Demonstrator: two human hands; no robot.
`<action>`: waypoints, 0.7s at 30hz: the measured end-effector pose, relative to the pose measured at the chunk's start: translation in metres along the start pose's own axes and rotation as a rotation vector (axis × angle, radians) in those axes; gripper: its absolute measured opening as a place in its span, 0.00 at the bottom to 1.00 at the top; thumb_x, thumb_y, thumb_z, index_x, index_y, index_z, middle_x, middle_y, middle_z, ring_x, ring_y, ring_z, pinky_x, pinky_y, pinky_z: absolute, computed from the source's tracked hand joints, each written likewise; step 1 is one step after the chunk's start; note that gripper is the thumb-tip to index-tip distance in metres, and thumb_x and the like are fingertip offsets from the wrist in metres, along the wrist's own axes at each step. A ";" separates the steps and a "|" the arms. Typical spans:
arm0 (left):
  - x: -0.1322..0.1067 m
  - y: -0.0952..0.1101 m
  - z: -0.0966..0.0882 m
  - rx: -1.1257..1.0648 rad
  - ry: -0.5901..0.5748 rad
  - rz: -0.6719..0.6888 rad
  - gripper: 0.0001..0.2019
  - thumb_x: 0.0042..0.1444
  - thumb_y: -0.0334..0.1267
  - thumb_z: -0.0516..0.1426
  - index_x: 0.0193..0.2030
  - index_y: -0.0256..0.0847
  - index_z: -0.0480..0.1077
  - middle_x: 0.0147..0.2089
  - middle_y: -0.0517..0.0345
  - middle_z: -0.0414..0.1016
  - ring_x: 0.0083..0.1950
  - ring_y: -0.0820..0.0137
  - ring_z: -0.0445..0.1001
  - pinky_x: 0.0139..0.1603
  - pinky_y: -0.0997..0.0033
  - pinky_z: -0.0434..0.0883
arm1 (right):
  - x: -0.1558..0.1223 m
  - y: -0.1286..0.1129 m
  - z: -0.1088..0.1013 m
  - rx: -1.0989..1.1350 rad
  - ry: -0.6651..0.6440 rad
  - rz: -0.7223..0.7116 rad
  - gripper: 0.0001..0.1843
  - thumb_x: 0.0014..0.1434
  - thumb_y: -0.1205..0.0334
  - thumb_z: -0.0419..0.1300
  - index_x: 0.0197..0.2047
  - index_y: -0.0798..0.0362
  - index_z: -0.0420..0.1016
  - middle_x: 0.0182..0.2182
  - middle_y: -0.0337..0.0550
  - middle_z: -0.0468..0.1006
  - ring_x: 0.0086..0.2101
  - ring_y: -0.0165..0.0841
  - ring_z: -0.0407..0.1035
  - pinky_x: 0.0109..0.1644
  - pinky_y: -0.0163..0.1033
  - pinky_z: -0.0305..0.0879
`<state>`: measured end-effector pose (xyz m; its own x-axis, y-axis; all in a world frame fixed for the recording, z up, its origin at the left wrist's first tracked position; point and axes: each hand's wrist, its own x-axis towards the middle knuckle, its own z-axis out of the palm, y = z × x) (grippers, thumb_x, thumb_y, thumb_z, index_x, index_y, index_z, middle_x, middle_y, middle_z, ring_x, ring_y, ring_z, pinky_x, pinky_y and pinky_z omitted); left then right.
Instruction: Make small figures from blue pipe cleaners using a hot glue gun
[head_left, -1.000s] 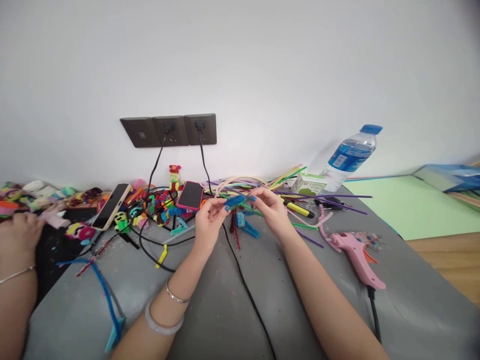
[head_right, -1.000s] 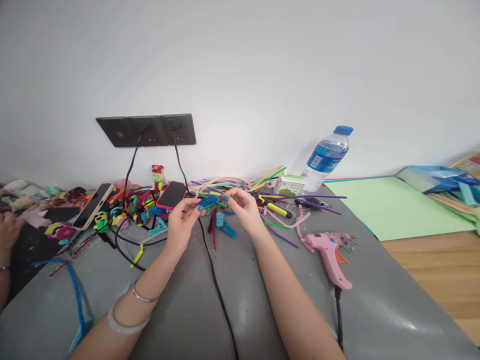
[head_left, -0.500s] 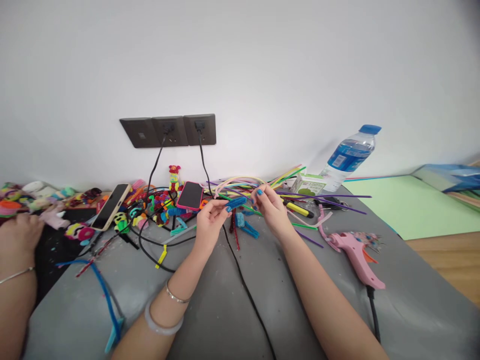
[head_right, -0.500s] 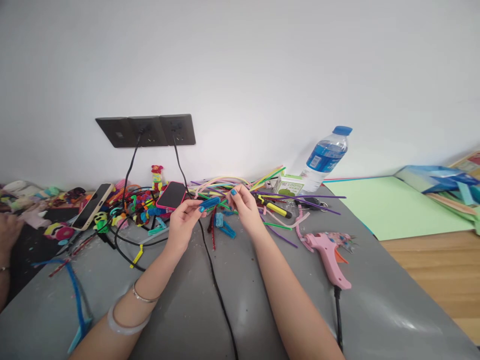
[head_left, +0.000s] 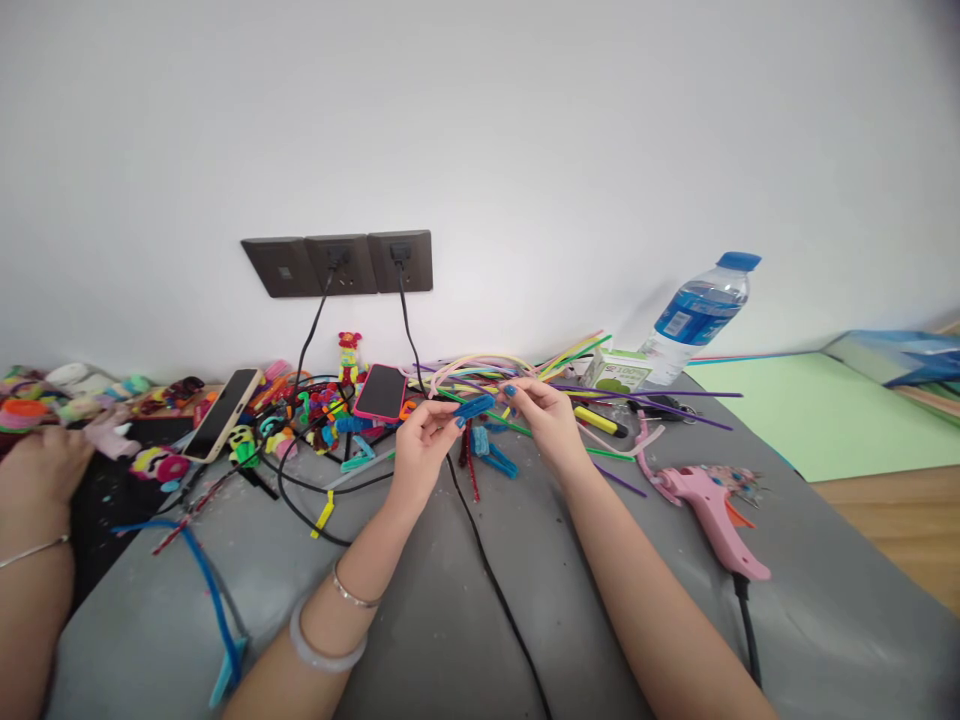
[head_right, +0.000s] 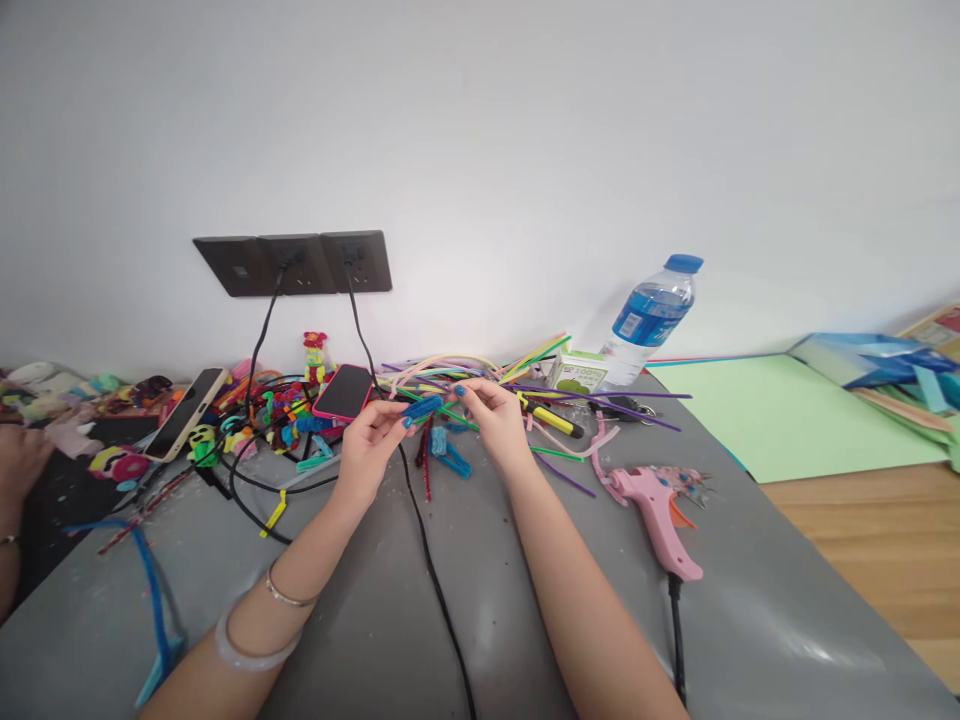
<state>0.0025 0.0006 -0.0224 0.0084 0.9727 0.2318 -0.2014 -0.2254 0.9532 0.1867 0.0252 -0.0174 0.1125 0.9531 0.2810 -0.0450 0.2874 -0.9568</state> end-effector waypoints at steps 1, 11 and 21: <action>0.000 0.000 0.000 -0.003 -0.002 -0.001 0.13 0.50 0.44 0.67 0.39 0.39 0.76 0.38 0.55 0.78 0.40 0.69 0.78 0.44 0.70 0.76 | 0.000 0.001 0.000 0.000 -0.008 0.008 0.16 0.54 0.45 0.67 0.33 0.50 0.80 0.28 0.42 0.80 0.27 0.33 0.67 0.28 0.37 0.62; 0.000 -0.002 0.001 0.040 -0.012 0.046 0.11 0.52 0.41 0.66 0.39 0.39 0.75 0.39 0.53 0.78 0.43 0.68 0.78 0.44 0.70 0.76 | -0.001 -0.001 0.001 0.027 -0.015 0.024 0.16 0.50 0.47 0.70 0.32 0.52 0.81 0.25 0.41 0.80 0.23 0.31 0.68 0.25 0.36 0.65; -0.001 -0.002 0.001 0.053 -0.024 0.064 0.11 0.51 0.41 0.65 0.39 0.39 0.75 0.38 0.53 0.77 0.42 0.68 0.77 0.44 0.69 0.76 | -0.001 -0.004 0.003 0.085 -0.020 0.012 0.21 0.49 0.42 0.70 0.26 0.51 0.72 0.17 0.35 0.71 0.16 0.26 0.59 0.19 0.33 0.58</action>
<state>0.0037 0.0004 -0.0238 0.0208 0.9549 0.2963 -0.1506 -0.2900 0.9451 0.1841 0.0236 -0.0139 0.0914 0.9579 0.2720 -0.1301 0.2823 -0.9505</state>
